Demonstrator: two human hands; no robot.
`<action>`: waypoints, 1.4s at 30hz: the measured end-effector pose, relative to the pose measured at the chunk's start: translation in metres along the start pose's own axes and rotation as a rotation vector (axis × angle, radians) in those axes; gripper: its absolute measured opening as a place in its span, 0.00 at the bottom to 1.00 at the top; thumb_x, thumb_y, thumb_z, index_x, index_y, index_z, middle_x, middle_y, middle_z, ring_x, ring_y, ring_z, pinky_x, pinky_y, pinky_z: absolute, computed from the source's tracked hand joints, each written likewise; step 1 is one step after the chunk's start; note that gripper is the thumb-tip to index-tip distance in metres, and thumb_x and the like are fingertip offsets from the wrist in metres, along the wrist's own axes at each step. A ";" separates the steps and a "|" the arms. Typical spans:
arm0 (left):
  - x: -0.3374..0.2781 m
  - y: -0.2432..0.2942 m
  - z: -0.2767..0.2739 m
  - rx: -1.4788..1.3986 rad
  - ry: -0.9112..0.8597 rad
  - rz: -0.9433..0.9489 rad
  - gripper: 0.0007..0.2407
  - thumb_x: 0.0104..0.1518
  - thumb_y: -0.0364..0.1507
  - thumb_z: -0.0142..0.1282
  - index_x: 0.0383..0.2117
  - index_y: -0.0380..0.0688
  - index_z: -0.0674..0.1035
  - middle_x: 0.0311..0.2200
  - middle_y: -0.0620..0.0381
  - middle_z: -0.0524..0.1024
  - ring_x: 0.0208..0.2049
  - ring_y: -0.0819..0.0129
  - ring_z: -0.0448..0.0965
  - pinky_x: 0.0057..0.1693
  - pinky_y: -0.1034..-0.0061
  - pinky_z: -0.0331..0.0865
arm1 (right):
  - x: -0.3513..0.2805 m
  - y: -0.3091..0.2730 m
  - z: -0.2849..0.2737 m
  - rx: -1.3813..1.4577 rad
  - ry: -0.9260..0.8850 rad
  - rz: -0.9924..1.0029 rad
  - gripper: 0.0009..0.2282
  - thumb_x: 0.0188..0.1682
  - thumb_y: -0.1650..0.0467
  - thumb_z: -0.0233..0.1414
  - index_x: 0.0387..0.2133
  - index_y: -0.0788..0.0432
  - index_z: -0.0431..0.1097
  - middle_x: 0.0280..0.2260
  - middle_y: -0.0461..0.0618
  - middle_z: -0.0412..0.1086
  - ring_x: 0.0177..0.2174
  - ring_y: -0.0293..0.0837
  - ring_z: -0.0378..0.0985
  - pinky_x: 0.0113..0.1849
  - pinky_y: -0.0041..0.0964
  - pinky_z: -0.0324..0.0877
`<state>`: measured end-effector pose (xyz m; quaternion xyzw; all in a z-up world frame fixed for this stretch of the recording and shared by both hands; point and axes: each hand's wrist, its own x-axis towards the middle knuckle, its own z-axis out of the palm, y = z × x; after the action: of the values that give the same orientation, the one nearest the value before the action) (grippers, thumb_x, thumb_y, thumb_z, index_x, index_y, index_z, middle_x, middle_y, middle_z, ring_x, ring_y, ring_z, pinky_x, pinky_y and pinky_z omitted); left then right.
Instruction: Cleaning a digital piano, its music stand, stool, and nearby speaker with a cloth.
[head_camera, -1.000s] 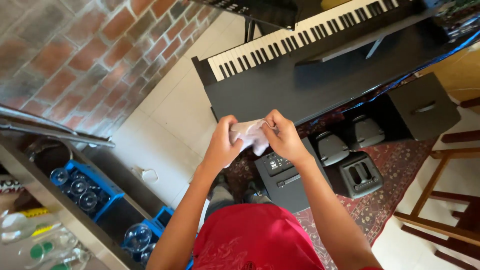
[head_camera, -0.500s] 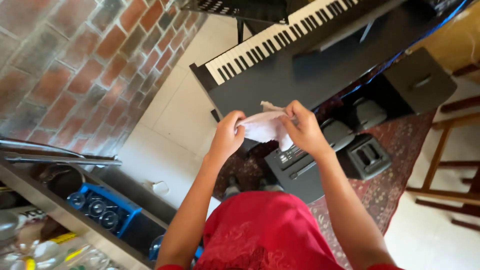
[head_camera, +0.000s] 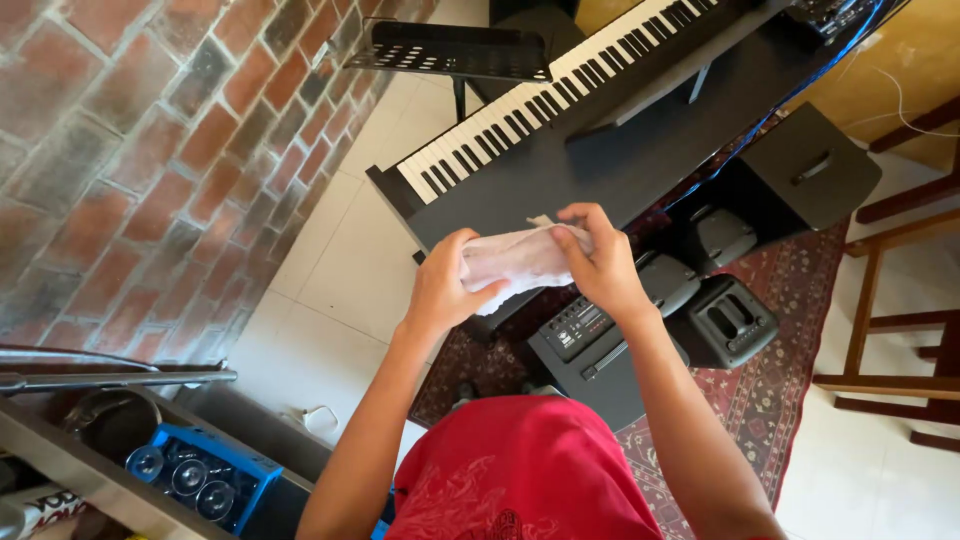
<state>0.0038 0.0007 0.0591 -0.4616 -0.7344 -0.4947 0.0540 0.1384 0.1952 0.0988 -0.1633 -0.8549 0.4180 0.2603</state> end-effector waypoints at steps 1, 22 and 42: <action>-0.005 -0.015 0.008 -0.002 -0.001 0.000 0.26 0.42 0.33 0.71 0.47 0.38 0.71 0.39 0.40 0.77 0.38 0.43 0.79 0.42 0.61 0.73 | 0.001 0.003 -0.001 -0.001 0.001 0.001 0.10 0.54 0.71 0.56 0.45 0.64 0.68 0.27 0.51 0.72 0.28 0.38 0.74 0.32 0.35 0.70; 0.012 -0.051 0.051 -0.323 -0.155 -0.368 0.07 0.62 0.25 0.55 0.43 0.38 0.80 0.30 0.49 0.82 0.30 0.68 0.80 0.37 0.74 0.72 | -0.014 0.075 -0.038 -0.021 0.056 0.034 0.03 0.51 0.74 0.57 0.35 0.64 0.75 0.31 0.52 0.70 0.31 0.48 0.74 0.33 0.40 0.68; 0.048 0.037 0.124 0.079 -0.274 0.010 0.26 0.39 0.34 0.71 0.49 0.39 0.79 0.42 0.40 0.78 0.43 0.44 0.80 0.50 0.58 0.71 | -0.038 0.109 -0.060 -0.030 -0.046 0.147 0.11 0.52 0.66 0.59 0.26 0.62 0.76 0.16 0.55 0.65 0.16 0.42 0.64 0.23 0.38 0.64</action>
<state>0.0502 0.1299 0.0471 -0.5259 -0.7515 -0.3976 -0.0262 0.2102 0.2791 0.0309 -0.2199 -0.8525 0.4269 0.2068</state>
